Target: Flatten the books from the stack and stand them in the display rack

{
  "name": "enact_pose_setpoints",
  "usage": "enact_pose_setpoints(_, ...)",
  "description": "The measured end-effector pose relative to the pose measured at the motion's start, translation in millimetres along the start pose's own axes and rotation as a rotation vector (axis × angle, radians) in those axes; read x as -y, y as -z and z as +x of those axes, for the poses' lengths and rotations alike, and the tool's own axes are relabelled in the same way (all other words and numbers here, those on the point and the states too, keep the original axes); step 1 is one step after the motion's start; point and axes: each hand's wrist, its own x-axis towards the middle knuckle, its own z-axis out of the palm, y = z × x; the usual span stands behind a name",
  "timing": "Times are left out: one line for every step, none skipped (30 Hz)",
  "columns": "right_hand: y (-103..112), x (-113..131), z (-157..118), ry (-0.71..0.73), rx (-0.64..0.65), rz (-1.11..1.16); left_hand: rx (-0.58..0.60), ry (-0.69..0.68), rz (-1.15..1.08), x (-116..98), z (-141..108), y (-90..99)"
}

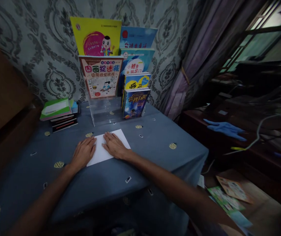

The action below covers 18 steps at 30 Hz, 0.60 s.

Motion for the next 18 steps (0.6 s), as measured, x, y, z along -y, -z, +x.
enact_pose_setpoints(1.5,-6.8,-3.7,-0.025,-0.009,-0.007,0.004,0.002,0.005,0.0,-0.3,-0.2)
enact_pose_setpoints(3.6,-14.1,-7.8,-0.05,-0.017,-0.016,0.007,0.005,0.009,-0.1,-0.5,-0.4)
enact_pose_setpoints(6.2,-21.6,-12.3,-0.076,-0.025,-0.029,0.008,0.007,0.011,-0.2,-0.8,-0.7)
enact_pose_setpoints(9.2,-29.1,-16.8,-0.104,-0.032,-0.043,0.006,0.008,0.011,-0.4,-1.1,-0.8)
enact_pose_setpoints(12.4,-36.4,-21.2,-0.126,-0.033,-0.055,0.0,0.01,0.009,-0.8,-1.3,-0.9)
enact_pose_setpoints(15.7,-43.2,-25.3,-0.143,-0.032,-0.066,-0.006,0.009,0.004,-1.1,-1.5,-0.8)
enact_pose_setpoints(18.7,-49.2,-28.9,-0.152,-0.031,-0.073,-0.011,0.009,0.0,-1.6,-1.7,-0.6)
enact_pose_setpoints(21.2,-54.2,-31.9,-0.151,-0.03,-0.076,-0.012,0.009,-0.004,-2.1,-1.9,-0.3)
enact_pose_setpoints(23.2,-58.1,-34.3,-0.146,-0.032,-0.076,-0.01,0.009,-0.005,-2.5,-2.1,0.0)
enact_pose_setpoints(24.6,-60.7,-36.0,-0.14,-0.036,-0.074,-0.007,0.011,-0.005,-3.0,-2.3,0.4)
enact_pose_setpoints(25.5,-62.2,-37.1,-0.135,-0.039,-0.07,-0.004,0.017,-0.003,-3.5,-2.6,0.8)
enact_pose_setpoints(26.0,-62.6,-37.7,-0.133,-0.04,-0.067,-0.002,0.023,-0.001,-3.9,-2.9,1.1)
enact_pose_setpoints(26.3,-62.3,-37.9,-0.138,-0.037,-0.063,0.0,0.03,0.002,-4.2,-3.1,1.3)
enact_pose_setpoints(26.5,-61.5,-37.9,-0.145,-0.032,-0.06,0.002,0.035,0.005,-4.4,-3.4,1.4)
enact_pose_setpoints(26.8,-60.4,-37.8,-0.152,-0.026,-0.058,0.004,0.041,0.01,-4.4,-3.5,1.3)
enact_pose_setpoints(27.3,-59.2,-37.8,-0.156,-0.023,-0.056,0.007,0.043,0.016,-4.3,-3.6,1.0)
enact_pose_setpoints(27.9,-58.2,-37.9,-0.157,-0.023,-0.055,0.009,0.043,0.022,-4.1,-3.6,0.6)
enact_pose_setpoints(28.6,-57.3,-38.1,-0.156,-0.027,-0.056,0.009,0.041,0.028,-3.7,-3.5,0.0)
